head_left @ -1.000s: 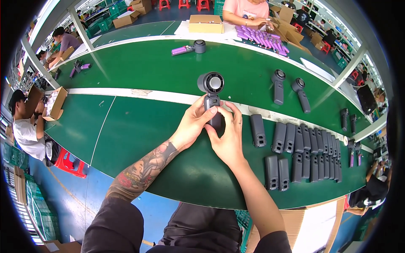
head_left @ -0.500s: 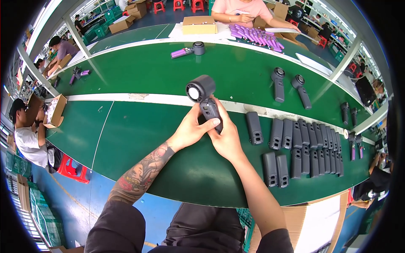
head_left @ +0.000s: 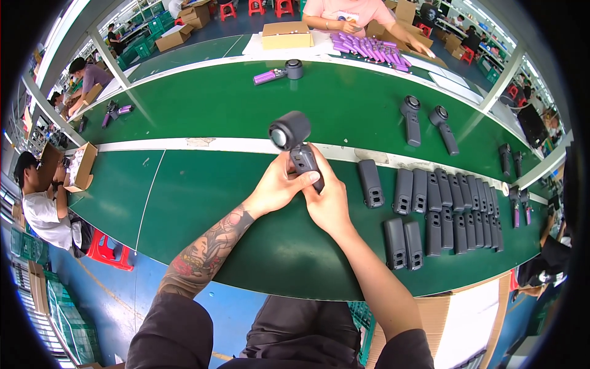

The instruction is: Inspecting handheld electronic devices and organizing them into rows or packaging on a production line.

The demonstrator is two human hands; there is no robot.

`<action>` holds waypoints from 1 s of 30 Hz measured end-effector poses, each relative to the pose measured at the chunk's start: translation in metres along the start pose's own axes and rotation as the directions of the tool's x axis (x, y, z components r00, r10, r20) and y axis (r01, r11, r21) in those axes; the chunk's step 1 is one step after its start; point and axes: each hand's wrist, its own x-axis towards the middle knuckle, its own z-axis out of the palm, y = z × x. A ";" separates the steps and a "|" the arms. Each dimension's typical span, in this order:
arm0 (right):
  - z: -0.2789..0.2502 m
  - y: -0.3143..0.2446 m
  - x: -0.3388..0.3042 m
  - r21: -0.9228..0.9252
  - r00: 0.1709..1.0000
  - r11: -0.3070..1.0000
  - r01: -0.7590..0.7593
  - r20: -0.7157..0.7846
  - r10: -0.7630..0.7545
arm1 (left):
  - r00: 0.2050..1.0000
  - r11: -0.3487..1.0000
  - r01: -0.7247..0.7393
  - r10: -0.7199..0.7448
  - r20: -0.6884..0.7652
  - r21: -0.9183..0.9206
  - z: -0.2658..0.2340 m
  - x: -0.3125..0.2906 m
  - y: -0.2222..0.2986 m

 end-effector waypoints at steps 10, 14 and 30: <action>-0.037 0.025 0.019 0.921 0.914 0.115 -0.372 0.342 0.218 | 0.974 0.966 0.058 -0.109 -0.196 -0.251 0.001 0.004 0.004; -0.039 0.026 0.019 0.923 0.910 0.055 -0.381 0.364 0.201 | 0.978 0.981 0.080 -0.111 -0.175 -0.175 0.002 0.003 0.003; -0.044 0.023 0.020 0.875 0.883 0.175 -0.451 0.409 0.228 | 0.974 0.999 0.025 -0.032 -0.226 -0.033 -0.001 0.005 -0.011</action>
